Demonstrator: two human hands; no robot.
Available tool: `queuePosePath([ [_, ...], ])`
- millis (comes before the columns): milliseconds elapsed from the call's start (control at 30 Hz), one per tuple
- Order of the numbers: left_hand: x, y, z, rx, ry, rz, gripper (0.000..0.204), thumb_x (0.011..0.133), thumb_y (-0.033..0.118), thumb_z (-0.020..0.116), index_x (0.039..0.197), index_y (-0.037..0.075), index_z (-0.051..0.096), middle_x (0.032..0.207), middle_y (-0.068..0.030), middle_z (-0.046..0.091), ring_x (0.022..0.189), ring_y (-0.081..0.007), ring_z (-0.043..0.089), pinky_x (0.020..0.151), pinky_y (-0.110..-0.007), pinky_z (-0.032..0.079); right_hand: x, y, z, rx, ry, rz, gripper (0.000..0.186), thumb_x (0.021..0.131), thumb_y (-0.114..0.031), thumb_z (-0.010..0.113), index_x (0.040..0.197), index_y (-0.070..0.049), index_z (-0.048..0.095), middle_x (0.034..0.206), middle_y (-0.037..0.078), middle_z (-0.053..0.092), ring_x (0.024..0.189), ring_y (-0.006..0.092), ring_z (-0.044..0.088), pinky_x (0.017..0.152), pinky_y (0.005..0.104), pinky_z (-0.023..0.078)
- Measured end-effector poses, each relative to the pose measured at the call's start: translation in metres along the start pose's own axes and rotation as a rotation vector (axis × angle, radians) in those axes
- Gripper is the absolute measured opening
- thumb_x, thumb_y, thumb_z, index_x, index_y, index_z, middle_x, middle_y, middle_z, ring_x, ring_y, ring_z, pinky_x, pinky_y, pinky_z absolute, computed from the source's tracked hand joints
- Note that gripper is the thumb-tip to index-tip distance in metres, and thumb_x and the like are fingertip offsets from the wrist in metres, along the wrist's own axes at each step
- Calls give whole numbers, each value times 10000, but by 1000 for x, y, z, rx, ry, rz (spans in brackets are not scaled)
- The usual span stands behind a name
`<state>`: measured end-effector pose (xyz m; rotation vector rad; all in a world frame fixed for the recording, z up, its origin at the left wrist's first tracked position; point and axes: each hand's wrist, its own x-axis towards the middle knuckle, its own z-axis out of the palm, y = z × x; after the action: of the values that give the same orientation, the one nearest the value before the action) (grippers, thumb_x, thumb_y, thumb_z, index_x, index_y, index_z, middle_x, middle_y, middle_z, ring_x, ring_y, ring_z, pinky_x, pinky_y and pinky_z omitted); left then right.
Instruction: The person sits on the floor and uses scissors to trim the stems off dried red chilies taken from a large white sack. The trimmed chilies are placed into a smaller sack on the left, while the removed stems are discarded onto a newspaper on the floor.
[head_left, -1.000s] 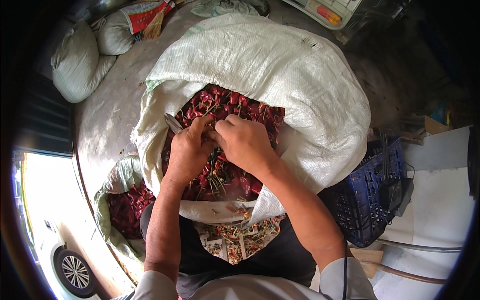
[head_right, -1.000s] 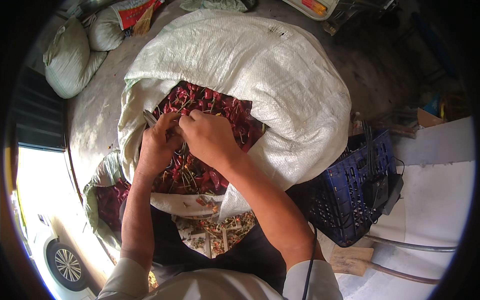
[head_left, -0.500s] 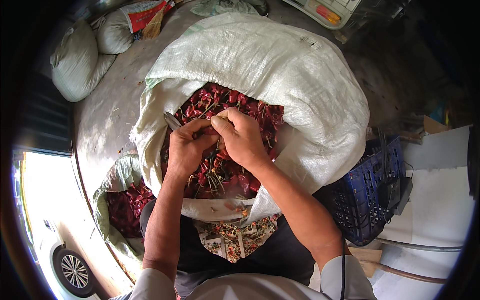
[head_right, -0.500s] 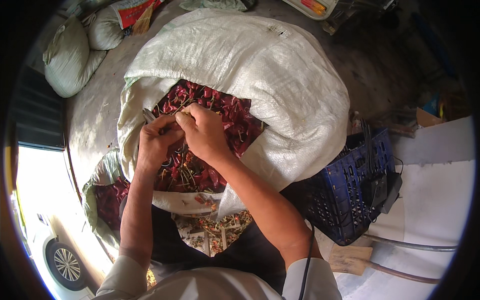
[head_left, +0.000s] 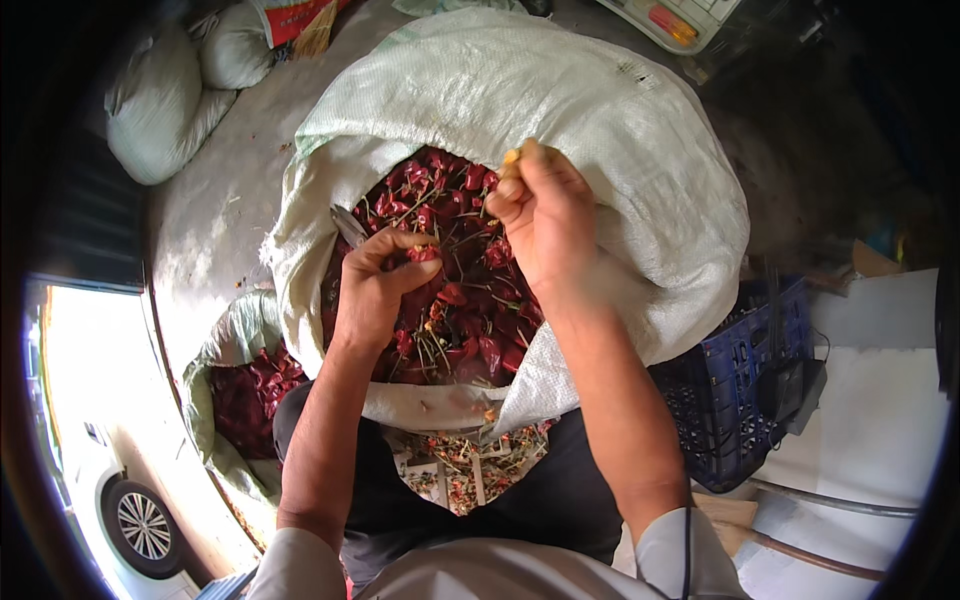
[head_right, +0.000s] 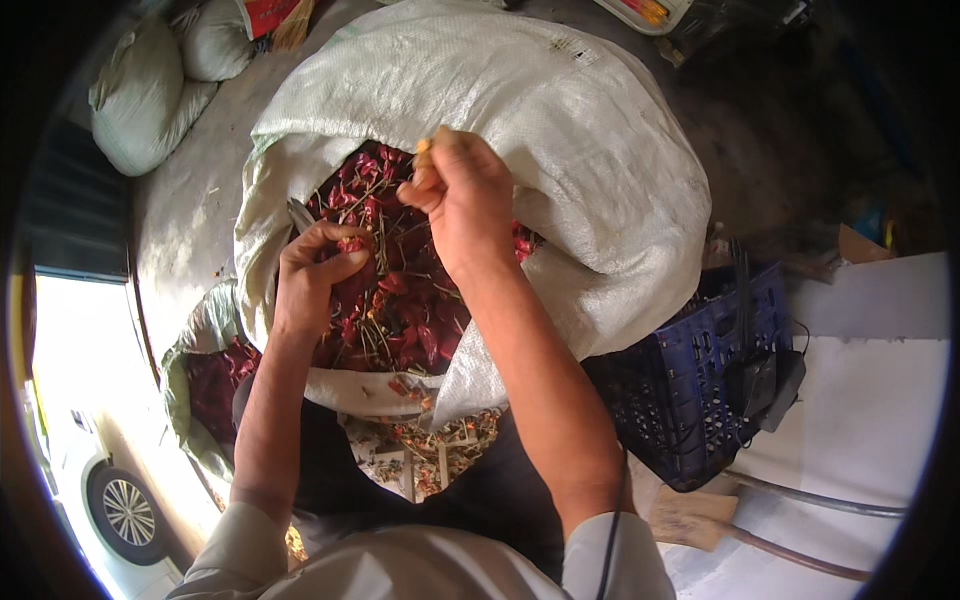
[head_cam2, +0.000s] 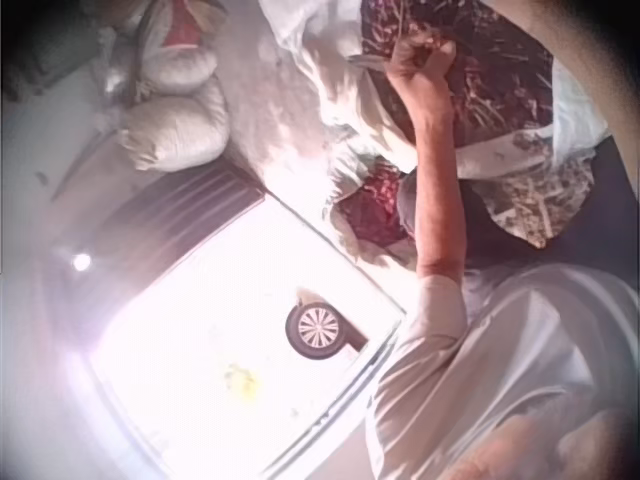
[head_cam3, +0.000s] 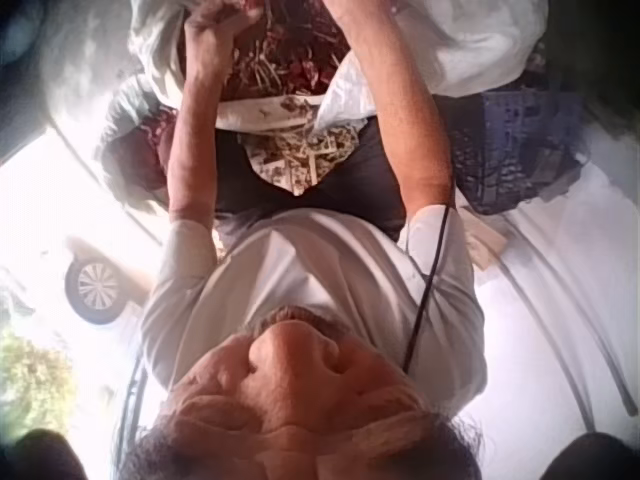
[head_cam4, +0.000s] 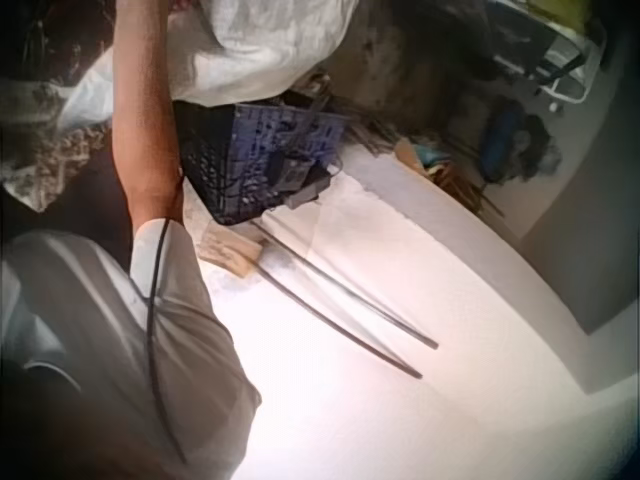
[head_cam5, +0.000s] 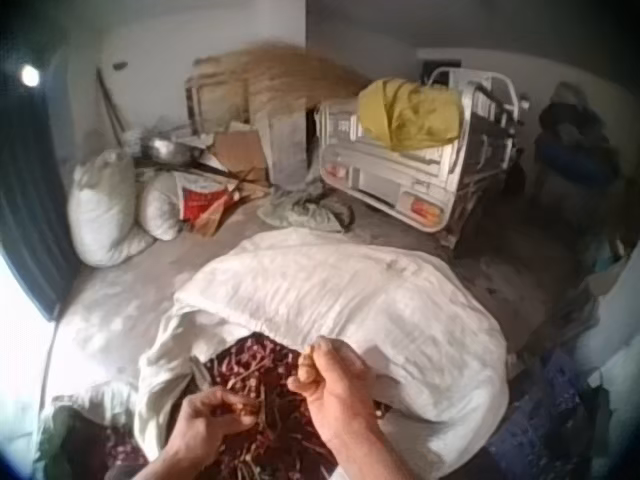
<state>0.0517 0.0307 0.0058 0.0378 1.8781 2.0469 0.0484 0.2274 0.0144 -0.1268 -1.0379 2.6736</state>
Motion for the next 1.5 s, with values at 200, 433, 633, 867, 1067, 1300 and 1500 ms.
queuePosePath([
  [200, 7, 10, -7, -30, 161, 36, 186, 851, 1, 731, 1022, 59, 685, 721, 33, 633, 582, -33, 549, 510, -187, 427, -44, -34, 18, -368, -1166, 731, 244, 902, -190, 735, 1060, -12, 681, 933, 92, 724, 801, 148, 696, 707, 292, 582],
  [433, 16, 8, -18, -29, 124, 77, 137, 855, -3, 716, 952, 66, 649, 826, 6, 680, 631, -41, 556, 570, -191, 442, -36, 7, -14, -1625, -632, 226, 346, 848, -293, 762, 1051, -32, 664, 903, 173, 715, 837, 303, 713, 744, 419, 562],
  [633, 21, 11, -12, -65, 104, 197, 107, 876, -11, 681, 942, 55, 629, 848, -15, 694, 620, -38, 528, 544, -191, 413, -36, 13, -20, -1801, -646, 261, 334, 827, -284, 740, 1056, -51, 671, 911, 184, 708, 902, 386, 688, 804, 499, 538],
  [867, 16, 17, -16, 178, 111, 112, 114, 870, 71, 736, 974, 36, 702, 718, 43, 590, 616, -26, 494, 558, -192, 398, -27, 7, -26, -1542, -427, 153, 213, 833, -220, 744, 947, -41, 728, 830, 157, 719, 766, 310, 704, 719, 394, 537],
  [1067, 15, 19, -17, 248, 176, 163, 120, 862, 99, 753, 954, 34, 713, 724, 43, 599, 637, -27, 503, 579, -201, 402, -14, -22, -26, -1361, -313, 128, 232, 873, -247, 744, 947, -29, 714, 672, 65, 640, 615, 126, 589, 590, 323, 467],
  [1300, 16, 17, -17, 262, 192, 165, 115, 871, 99, 746, 953, 30, 707, 697, 30, 599, 598, -30, 501, 538, -203, 389, -16, -14, -19, -1439, -347, 86, 225, 872, -237, 737, 876, -19, 680, 648, 113, 618, 573, 191, 582, 573, 359, 448],
  [1500, 17, 18, -19, 222, 241, 213, 109, 885, 104, 738, 942, 25, 690, 654, 21, 587, 496, -34, 472, 443, -209, 348, -17, -4, -35, -1816, -362, -79, 180, 878, -193, 685, 842, -18, 660, 706, 201, 628, 683, 390, 628, 660, 495, 482],
])
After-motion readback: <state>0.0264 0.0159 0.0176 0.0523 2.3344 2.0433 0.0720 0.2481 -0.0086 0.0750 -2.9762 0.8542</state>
